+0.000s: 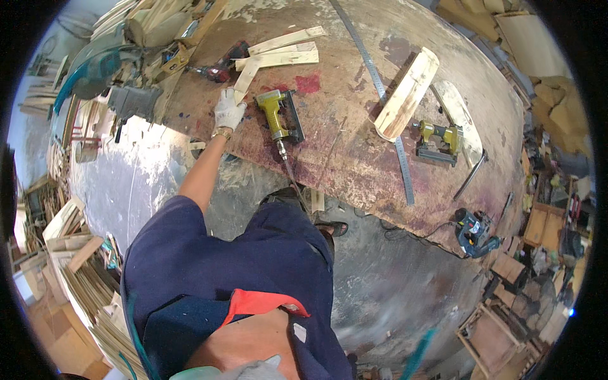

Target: The person uses a miter saw to cut several pieces of wood to size. They then use a handheld power sander to smooth the edges of the cut pieces. The person stacks the finished pieces on the workbench.

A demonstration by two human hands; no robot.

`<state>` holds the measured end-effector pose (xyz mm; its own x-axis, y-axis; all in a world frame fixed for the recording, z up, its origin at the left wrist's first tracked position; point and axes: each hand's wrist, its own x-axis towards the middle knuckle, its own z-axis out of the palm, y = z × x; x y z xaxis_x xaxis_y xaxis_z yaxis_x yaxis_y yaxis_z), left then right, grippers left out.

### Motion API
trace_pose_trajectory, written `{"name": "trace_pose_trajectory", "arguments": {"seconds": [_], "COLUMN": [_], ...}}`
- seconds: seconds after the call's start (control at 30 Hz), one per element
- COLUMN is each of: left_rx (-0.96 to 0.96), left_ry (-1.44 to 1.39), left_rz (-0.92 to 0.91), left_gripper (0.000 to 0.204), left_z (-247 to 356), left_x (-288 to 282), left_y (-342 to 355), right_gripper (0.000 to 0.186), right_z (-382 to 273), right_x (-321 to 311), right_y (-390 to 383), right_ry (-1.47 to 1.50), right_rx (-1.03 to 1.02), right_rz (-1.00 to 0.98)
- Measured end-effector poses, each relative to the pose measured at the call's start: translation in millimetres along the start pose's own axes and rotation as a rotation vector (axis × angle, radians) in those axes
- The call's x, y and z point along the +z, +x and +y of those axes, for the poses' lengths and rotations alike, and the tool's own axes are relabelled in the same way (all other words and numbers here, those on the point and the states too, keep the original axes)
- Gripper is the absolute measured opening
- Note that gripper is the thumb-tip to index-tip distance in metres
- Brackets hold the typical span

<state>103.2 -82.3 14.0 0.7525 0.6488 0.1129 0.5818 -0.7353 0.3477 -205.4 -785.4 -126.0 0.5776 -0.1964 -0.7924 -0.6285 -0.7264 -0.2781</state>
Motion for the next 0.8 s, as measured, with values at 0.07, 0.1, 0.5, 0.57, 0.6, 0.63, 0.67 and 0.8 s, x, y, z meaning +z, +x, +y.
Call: {"name": "trace_pose_trajectory", "arguments": {"seconds": [0.07, 0.1, 0.5, 0.57, 0.6, 0.63, 0.67, 0.8], "left_rx": [0.242, 0.338, 0.574, 0.613, 0.577, 0.525, 0.569, 0.599], "left_ry": [0.038, 0.104, 0.255, 0.183, 0.110, 0.041, -0.108, -0.431], "left_rz": [0.086, 0.099, -0.155, -0.155, -0.247, -0.339, -0.367, -0.584], "left_gripper": [0.064, 0.063, 0.061, 0.055, 0.050, 0.046, 0.044, 0.049], "left_z": [11, 16, 48, 72, 99, 125, 157, 241], "left_x": [-4, -2, 37, 29, 19, 5, -15, -34], "left_y": [25, 45, 146, 139, 132, 121, 104, 40], "right_gripper": [0.038, 0.039, 0.042, 0.041, 0.040, 0.040, 0.040, 0.044], "right_z": [-26, -38, -182, -191, -195, -199, -199, -212], "right_x": [-8, -13, -76, -76, -75, -75, -73, -84], "right_y": [-11, -15, -37, -39, -39, -40, -43, -33], "right_ry": [0.030, 0.045, 0.454, 0.331, 0.270, 0.198, 0.133, 0.143], "right_rx": [0.010, 0.010, -0.045, -0.114, -0.149, -0.187, -0.219, -0.223], "right_rz": [0.000, 0.003, 0.149, 0.139, 0.144, 0.138, 0.137, 0.077]}}
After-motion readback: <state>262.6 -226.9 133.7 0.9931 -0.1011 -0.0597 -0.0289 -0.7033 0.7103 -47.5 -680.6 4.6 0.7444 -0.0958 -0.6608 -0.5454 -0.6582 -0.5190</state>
